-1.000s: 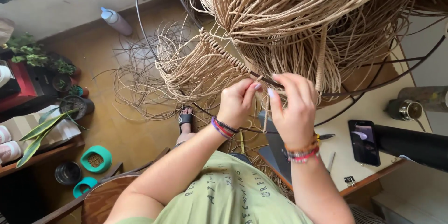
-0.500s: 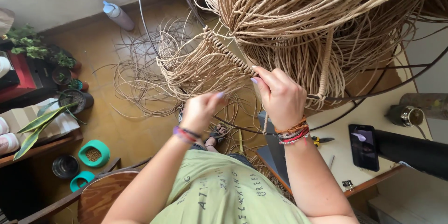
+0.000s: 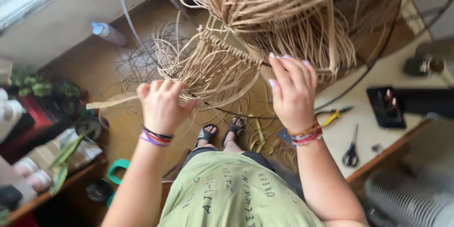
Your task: Weaving and knotting natural fiber strands onto a frame to create a decorative object
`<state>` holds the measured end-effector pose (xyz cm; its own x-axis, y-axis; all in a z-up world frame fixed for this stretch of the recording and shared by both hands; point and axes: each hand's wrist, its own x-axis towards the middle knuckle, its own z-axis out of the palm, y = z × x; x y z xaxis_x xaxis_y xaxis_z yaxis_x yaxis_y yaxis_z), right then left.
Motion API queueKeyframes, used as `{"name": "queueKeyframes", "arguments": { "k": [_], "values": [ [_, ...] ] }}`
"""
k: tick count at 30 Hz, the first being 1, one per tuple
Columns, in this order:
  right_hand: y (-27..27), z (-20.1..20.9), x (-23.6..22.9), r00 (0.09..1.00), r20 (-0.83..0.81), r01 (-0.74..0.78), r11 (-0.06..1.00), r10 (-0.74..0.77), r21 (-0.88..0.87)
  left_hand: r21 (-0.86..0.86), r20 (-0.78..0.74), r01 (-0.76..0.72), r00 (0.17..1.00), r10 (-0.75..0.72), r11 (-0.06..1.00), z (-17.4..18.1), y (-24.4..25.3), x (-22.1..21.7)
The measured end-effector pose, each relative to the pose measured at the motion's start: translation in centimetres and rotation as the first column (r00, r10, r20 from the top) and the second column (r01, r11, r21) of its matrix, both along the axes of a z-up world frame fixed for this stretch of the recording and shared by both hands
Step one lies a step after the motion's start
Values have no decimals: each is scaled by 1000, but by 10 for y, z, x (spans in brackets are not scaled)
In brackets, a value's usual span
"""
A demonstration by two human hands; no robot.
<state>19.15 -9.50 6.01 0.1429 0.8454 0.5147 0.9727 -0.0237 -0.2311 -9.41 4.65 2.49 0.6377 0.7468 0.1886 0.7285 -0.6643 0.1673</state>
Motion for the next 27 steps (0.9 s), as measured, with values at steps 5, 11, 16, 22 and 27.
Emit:
{"name": "queueKeyframes", "arguments": {
  "k": [5, 11, 16, 22, 27],
  "values": [
    [-60, 2, -38, 968, -191, 173, 984, -164, 31, 97, 361, 111, 922, -139, 989, -13, -38, 27],
    [-160, -51, -99, 849, -282, 431, 894, -448, -124, 74, 707, 633, 512, -488, 771, -4, -101, 77],
    [-237, -98, -151, 683, -280, 632, 738, -675, -237, -137, 632, 877, 435, -642, 460, -28, -167, 106],
    [-301, -132, -187, 376, -328, 799, 483, -866, -359, -349, 497, 931, 277, -823, 103, -84, -238, 131],
    [-357, -174, -198, 193, -400, 836, 364, -896, -412, -489, 394, 871, 180, -901, -39, -118, -295, 145]
  ]
}}
